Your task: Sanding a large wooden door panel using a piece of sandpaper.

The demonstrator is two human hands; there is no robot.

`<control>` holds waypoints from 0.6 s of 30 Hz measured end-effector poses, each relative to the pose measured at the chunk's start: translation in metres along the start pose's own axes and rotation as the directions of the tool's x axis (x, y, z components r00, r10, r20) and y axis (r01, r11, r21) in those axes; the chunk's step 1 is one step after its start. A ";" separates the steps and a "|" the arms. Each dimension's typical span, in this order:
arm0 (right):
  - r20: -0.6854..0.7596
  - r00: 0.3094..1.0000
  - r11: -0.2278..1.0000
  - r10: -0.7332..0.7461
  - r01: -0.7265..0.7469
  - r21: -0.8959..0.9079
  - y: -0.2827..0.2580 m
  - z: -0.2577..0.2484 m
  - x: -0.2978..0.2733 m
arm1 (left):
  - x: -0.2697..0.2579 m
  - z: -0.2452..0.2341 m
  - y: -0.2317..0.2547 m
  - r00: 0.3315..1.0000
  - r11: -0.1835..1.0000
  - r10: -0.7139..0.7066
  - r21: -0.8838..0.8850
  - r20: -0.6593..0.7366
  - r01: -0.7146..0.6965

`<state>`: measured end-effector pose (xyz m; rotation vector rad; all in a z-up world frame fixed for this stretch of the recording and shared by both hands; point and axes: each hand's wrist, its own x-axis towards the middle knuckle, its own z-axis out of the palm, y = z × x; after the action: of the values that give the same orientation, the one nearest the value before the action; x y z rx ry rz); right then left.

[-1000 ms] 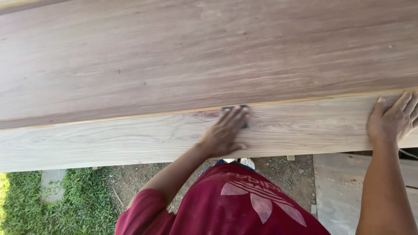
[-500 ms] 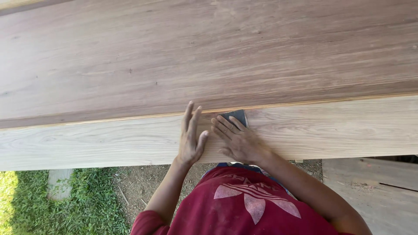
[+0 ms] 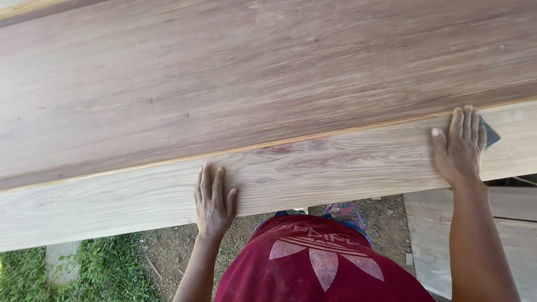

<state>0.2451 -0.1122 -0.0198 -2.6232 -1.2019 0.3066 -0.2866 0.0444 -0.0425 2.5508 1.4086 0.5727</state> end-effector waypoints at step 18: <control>0.101 0.724 0.719 -0.682 0.689 -0.092 -0.193 0.144 -0.078 | -0.003 0.011 -0.004 0.996 0.996 0.033 0.081 -0.084 -0.026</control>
<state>0.0167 -0.0312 -0.0912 -2.0422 -2.1603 0.1618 -0.2867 0.0442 -0.0545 2.6432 1.4514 0.6498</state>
